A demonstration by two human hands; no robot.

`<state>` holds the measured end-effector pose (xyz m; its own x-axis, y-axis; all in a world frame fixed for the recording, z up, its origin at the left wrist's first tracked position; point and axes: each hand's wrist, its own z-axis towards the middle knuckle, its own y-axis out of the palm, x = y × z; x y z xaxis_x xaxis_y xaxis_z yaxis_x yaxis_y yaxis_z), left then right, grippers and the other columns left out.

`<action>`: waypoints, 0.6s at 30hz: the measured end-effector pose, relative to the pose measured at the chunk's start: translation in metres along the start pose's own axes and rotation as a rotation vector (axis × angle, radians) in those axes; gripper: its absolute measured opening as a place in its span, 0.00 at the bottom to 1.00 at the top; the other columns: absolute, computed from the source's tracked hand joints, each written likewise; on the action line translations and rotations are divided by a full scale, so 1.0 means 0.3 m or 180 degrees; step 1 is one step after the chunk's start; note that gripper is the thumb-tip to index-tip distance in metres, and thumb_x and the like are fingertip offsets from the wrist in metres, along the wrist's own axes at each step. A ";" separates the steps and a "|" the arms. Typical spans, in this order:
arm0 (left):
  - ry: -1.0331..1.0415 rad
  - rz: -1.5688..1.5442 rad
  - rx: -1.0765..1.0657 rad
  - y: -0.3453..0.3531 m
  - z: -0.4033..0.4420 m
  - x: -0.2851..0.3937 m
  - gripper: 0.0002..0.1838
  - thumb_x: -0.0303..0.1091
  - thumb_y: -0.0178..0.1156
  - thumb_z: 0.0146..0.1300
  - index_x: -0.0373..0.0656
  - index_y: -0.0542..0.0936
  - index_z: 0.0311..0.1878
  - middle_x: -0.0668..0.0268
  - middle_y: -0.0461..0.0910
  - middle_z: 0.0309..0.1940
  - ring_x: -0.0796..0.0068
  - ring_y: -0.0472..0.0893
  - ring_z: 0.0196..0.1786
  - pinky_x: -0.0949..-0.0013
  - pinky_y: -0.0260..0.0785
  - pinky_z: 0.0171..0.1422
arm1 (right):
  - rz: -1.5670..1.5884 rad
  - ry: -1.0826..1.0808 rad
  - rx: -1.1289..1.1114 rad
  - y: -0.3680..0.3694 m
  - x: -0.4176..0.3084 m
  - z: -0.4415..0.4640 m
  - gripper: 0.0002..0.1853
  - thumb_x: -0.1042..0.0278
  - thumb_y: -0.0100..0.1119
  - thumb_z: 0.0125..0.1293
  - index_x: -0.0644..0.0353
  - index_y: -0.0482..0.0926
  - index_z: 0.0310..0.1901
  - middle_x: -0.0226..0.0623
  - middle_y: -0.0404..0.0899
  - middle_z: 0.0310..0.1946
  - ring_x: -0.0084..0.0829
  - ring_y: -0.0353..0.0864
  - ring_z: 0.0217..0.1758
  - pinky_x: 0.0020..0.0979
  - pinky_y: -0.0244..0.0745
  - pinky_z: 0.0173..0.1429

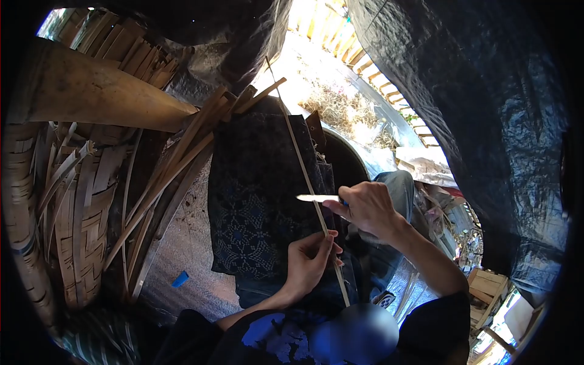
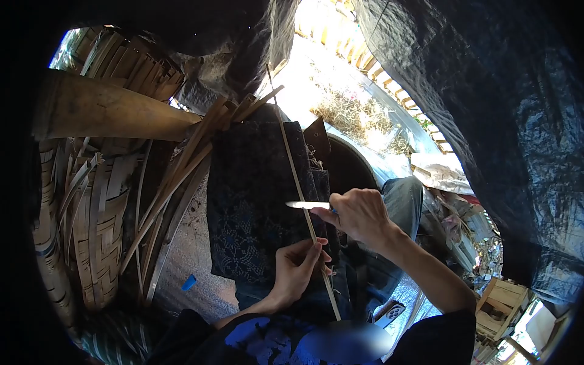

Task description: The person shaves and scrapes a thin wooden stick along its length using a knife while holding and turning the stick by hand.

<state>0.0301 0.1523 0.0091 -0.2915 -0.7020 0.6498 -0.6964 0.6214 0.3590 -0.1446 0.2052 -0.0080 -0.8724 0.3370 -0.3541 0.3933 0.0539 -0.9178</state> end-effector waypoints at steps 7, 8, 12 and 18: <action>0.0051 0.0108 -0.0282 0.013 -0.023 0.019 0.15 0.32 0.51 0.69 0.28 0.74 0.50 0.61 0.78 0.27 0.80 0.78 0.26 0.72 0.78 0.35 | 0.0360 0.0392 0.0883 0.075 0.096 0.193 0.30 0.42 0.44 0.68 0.59 0.69 0.16 0.41 0.67 0.07 0.40 0.74 0.13 0.37 0.68 0.19; 0.0062 -0.0018 -0.0194 0.007 -0.015 0.019 0.15 0.33 0.52 0.69 0.29 0.74 0.50 0.61 0.78 0.28 0.81 0.78 0.25 0.73 0.77 0.34 | 0.0544 0.0552 0.1182 0.074 0.098 0.208 0.29 0.44 0.45 0.68 0.60 0.69 0.16 0.42 0.67 0.07 0.41 0.74 0.14 0.38 0.67 0.19; -0.0126 -0.0256 0.0117 0.000 -0.003 0.048 0.15 0.34 0.54 0.68 0.32 0.75 0.50 0.62 0.79 0.28 0.81 0.77 0.23 0.75 0.74 0.32 | 0.1585 0.0246 0.0516 -0.023 0.035 0.113 0.26 0.48 0.51 0.66 0.61 0.71 0.18 0.44 0.68 0.10 0.44 0.73 0.14 0.40 0.64 0.20; -0.0126 -0.0375 -0.0096 -0.017 0.016 0.025 0.14 0.35 0.55 0.67 0.33 0.74 0.47 0.61 0.79 0.30 0.76 0.80 0.27 0.76 0.73 0.31 | 0.1042 -0.0067 -0.0076 -0.095 0.003 -0.061 0.26 0.44 0.49 0.65 0.59 0.70 0.19 0.43 0.68 0.11 0.46 0.74 0.17 0.41 0.67 0.23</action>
<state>0.0283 0.1422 0.0089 -0.2349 -0.7836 0.5752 -0.7074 0.5436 0.4517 -0.1514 0.2211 0.0211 -0.7043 0.3205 -0.6335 0.6604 -0.0319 -0.7503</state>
